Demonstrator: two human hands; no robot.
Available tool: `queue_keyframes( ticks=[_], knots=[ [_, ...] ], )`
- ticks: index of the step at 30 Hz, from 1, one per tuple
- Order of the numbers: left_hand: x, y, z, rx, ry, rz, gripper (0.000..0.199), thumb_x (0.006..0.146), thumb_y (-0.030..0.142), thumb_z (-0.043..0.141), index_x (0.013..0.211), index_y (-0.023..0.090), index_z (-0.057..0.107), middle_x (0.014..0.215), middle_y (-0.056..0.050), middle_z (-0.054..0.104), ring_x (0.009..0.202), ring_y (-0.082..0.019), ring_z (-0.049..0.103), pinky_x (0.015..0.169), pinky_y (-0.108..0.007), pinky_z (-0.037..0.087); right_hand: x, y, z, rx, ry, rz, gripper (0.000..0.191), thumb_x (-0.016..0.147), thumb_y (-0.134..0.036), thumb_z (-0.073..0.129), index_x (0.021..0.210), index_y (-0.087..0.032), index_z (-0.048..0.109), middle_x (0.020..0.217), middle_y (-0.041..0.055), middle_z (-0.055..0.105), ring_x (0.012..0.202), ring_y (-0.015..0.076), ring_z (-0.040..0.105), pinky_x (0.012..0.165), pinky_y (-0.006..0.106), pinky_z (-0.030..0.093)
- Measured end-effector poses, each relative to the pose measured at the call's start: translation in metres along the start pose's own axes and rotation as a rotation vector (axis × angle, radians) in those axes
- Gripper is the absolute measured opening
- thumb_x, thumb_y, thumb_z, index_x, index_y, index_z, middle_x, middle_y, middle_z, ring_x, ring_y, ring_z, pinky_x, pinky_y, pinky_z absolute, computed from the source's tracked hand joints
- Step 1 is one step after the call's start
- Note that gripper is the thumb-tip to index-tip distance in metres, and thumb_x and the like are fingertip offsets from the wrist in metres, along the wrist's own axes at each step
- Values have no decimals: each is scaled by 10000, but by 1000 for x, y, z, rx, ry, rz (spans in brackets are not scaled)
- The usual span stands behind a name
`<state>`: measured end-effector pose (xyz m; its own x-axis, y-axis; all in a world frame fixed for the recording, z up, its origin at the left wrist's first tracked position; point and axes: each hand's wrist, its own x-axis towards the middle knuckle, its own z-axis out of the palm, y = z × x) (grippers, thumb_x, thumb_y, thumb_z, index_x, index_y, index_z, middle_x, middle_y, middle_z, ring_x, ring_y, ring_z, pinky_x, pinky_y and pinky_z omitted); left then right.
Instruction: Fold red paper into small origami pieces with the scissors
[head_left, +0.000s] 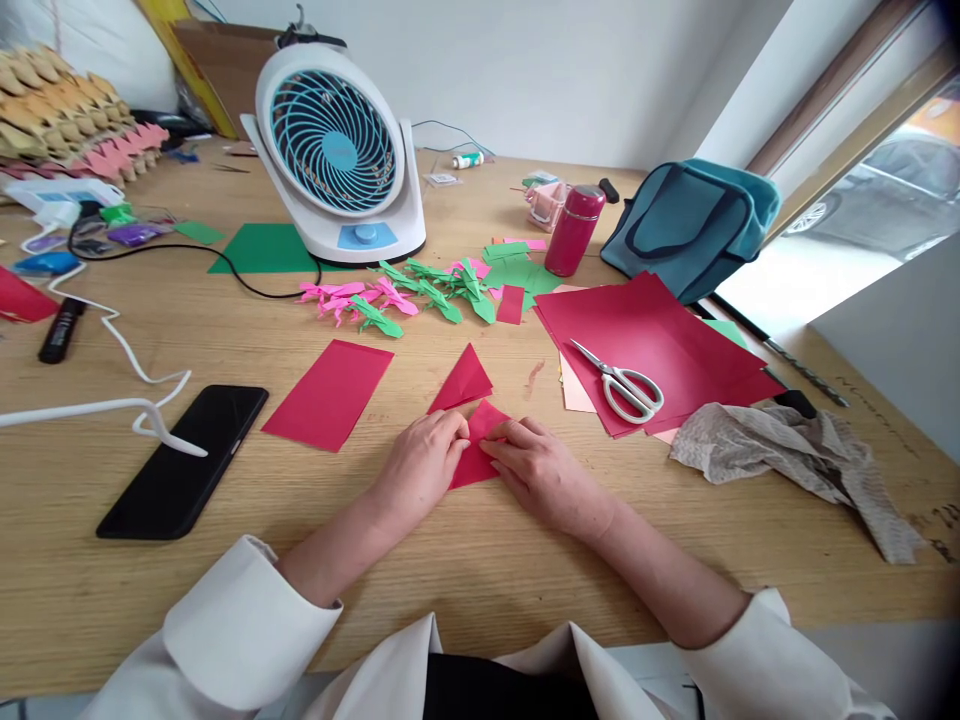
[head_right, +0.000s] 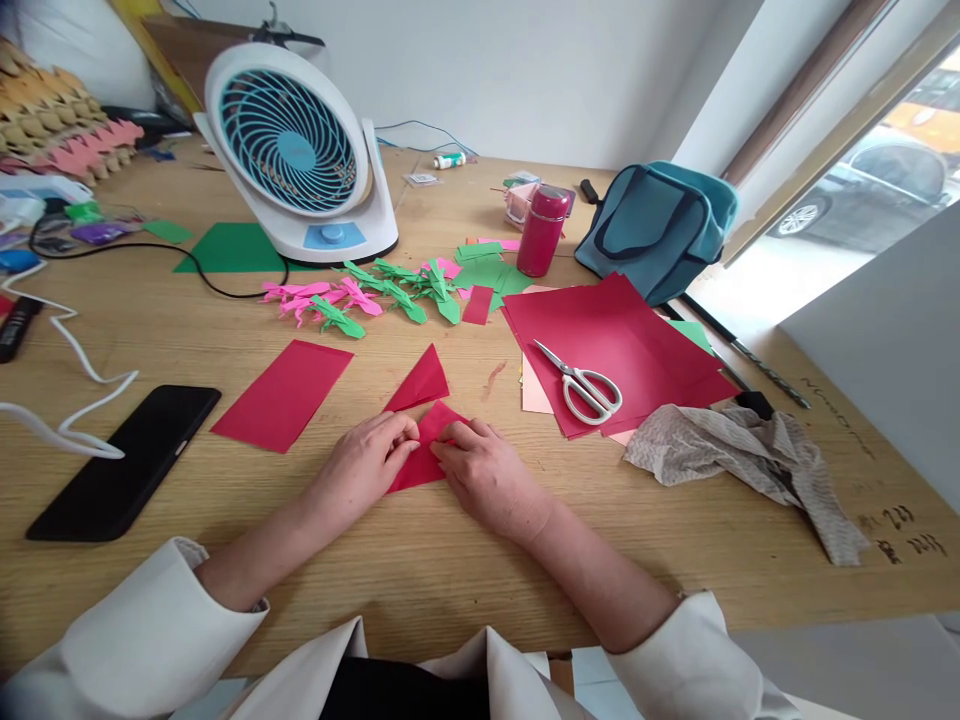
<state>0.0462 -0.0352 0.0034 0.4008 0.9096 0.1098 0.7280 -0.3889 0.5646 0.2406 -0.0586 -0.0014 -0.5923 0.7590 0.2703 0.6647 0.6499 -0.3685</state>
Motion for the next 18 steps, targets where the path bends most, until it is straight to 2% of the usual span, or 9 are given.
queue_keyframes(
  ticks=[6, 10, 13, 18],
  knots=[
    [-1, 2, 3, 219, 6, 50, 133, 909, 107, 502, 896, 169, 618, 949, -71, 589, 876, -207, 603, 831, -355, 505, 0, 0, 0, -4, 2, -10, 236, 959, -145, 481, 1100, -179, 667, 1031, 106, 632, 887, 211, 531, 828, 359, 489],
    [-4, -8, 9, 270, 59, 244, 194, 935, 88, 455, 871, 146, 628, 935, -77, 591, 903, -205, 596, 857, -361, 527, 1, 2, 0, -19, -14, -3, 235, 961, -149, 485, 1097, -180, 673, 1035, 101, 637, 897, 207, 538, 844, 354, 481],
    [-10, -16, 11, 300, 34, 379, 210, 942, 67, 430, 961, 129, 630, 957, -81, 625, 938, -205, 608, 880, -365, 540, 0, 3, -1, -13, -34, 6, 251, 959, -131, 488, 1124, -178, 671, 1059, 101, 643, 935, 202, 557, 866, 348, 470],
    [-23, -20, 5, 399, 15, 496, 311, 914, 29, 439, 1144, 136, 619, 1125, -89, 666, 1036, -205, 619, 925, -342, 540, -1, 11, -1, 34, -39, -5, 295, 938, -72, 485, 1150, -177, 662, 1099, 101, 658, 974, 201, 587, 885, 357, 463]
  ],
)
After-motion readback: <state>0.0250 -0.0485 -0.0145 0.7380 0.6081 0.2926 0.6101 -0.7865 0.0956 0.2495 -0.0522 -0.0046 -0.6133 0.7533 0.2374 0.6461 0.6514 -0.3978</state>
